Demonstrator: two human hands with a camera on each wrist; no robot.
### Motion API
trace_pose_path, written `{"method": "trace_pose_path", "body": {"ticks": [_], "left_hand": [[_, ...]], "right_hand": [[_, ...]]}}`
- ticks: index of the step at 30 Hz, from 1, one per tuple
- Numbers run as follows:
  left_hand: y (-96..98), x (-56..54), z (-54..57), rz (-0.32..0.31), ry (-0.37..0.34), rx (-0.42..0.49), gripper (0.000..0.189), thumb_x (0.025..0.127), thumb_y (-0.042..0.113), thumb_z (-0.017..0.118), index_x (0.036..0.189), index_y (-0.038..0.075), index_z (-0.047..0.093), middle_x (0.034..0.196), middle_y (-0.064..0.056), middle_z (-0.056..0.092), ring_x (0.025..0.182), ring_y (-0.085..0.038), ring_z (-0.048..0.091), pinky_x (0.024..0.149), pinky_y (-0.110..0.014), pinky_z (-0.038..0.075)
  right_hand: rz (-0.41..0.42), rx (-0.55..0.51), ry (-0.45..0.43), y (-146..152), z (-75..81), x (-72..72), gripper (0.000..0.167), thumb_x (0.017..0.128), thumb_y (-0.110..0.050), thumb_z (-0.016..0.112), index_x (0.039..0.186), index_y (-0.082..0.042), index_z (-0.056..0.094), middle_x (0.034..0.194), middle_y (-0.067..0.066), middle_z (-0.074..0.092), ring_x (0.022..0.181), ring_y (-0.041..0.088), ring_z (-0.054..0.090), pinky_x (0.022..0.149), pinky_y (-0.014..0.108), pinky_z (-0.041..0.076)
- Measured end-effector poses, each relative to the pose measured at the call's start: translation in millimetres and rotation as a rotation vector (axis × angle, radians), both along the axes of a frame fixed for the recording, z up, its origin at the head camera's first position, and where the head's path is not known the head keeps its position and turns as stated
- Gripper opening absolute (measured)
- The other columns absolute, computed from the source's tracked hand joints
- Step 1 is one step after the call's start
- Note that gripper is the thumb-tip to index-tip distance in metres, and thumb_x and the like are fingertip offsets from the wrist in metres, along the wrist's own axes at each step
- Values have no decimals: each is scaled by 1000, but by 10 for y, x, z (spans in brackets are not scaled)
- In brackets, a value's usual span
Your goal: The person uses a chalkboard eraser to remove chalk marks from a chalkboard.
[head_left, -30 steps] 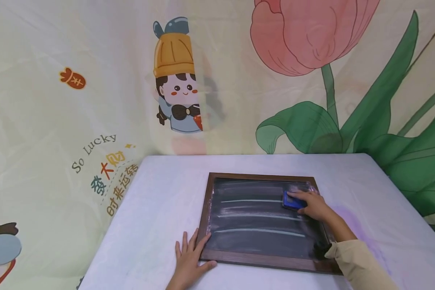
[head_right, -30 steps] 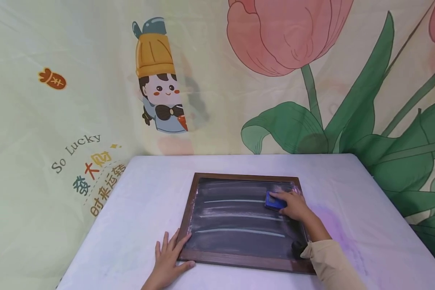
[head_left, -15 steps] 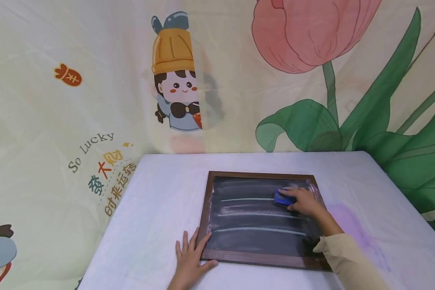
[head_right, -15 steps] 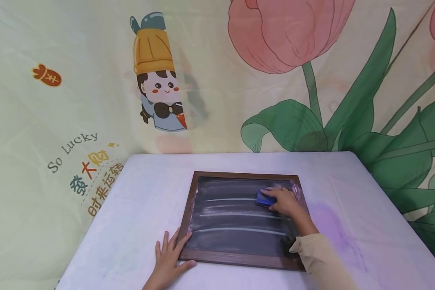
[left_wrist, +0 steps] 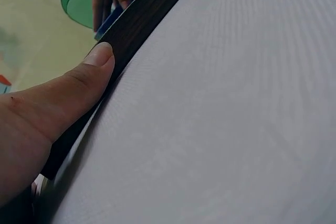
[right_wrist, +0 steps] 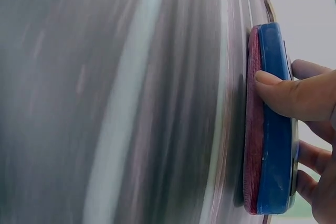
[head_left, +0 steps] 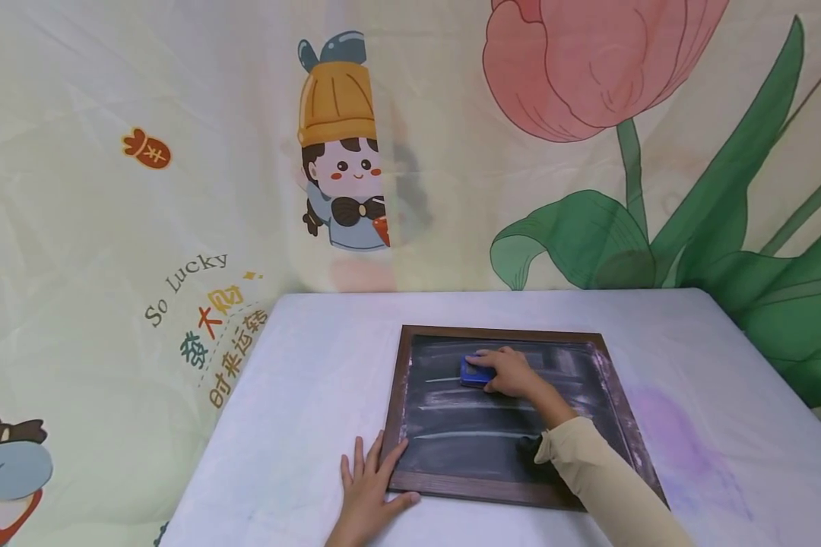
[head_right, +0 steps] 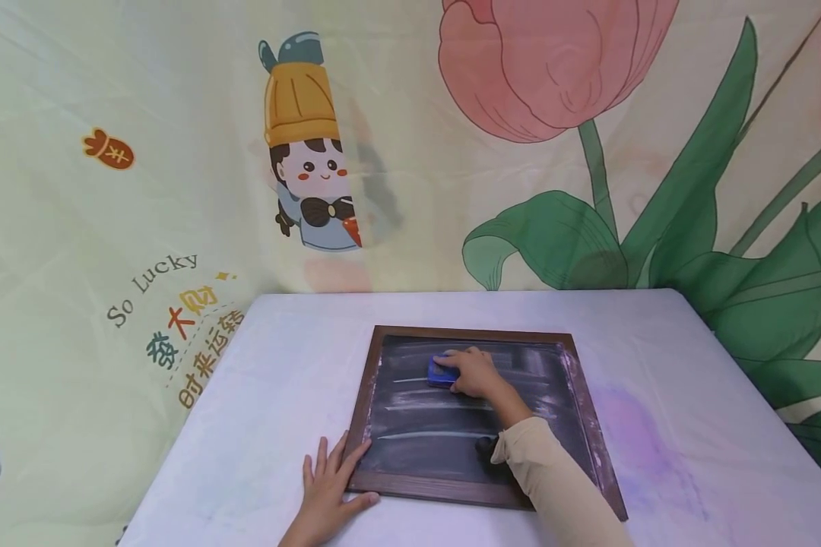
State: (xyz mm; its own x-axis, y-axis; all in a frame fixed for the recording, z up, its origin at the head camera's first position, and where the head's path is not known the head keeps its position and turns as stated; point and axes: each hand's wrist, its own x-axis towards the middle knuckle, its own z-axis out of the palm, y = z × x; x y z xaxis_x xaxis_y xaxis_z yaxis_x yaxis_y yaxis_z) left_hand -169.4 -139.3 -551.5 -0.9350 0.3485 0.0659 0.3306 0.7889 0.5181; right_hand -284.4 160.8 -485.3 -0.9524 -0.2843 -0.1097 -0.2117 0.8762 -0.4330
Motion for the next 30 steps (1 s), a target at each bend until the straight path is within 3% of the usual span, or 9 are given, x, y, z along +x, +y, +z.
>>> {"method": "trace_pose_path", "body": {"ticks": [4,11,16,25,30], "left_hand": [[-1,2,7,12,-14,-15,79,68,65,60,136,32,39,147,-17,26,133,-53,7,97,-70,1],[19,8,-11,5,25,-13,78,69,64,60,136,30,40,145,-20,28,131,-56,10,95,-71,4],[43,13,-18,5,-13,-18,78,69,66,58,136,32,39,146,-19,27,132,-54,8,96,-71,3],[21,-1,27,18,-32,-31,78,69,65,59,136,32,39,147,-18,26,133,-53,7,98,-70,2],[3,0,22,7,-8,-31,78,69,65,59,137,32,39,147,-18,27,133,-53,8,98,-70,2]], "right_hand": [[18,13,-3,-254,9,-69,61,75,-12,73,131,-20,51,138,10,46,121,39,38,99,58,27],[70,45,46,-666,14,-136,60,75,-17,75,129,-23,52,136,7,48,118,37,43,97,56,30],[86,62,43,-854,14,-152,60,75,-17,74,130,-25,51,137,5,48,119,37,42,99,55,30],[92,50,38,-908,-5,-200,61,76,-19,74,131,-27,50,138,4,46,124,38,39,101,54,29],[109,16,5,-846,-2,-217,60,77,-19,73,132,-28,49,140,4,45,125,38,37,102,55,28]]}}
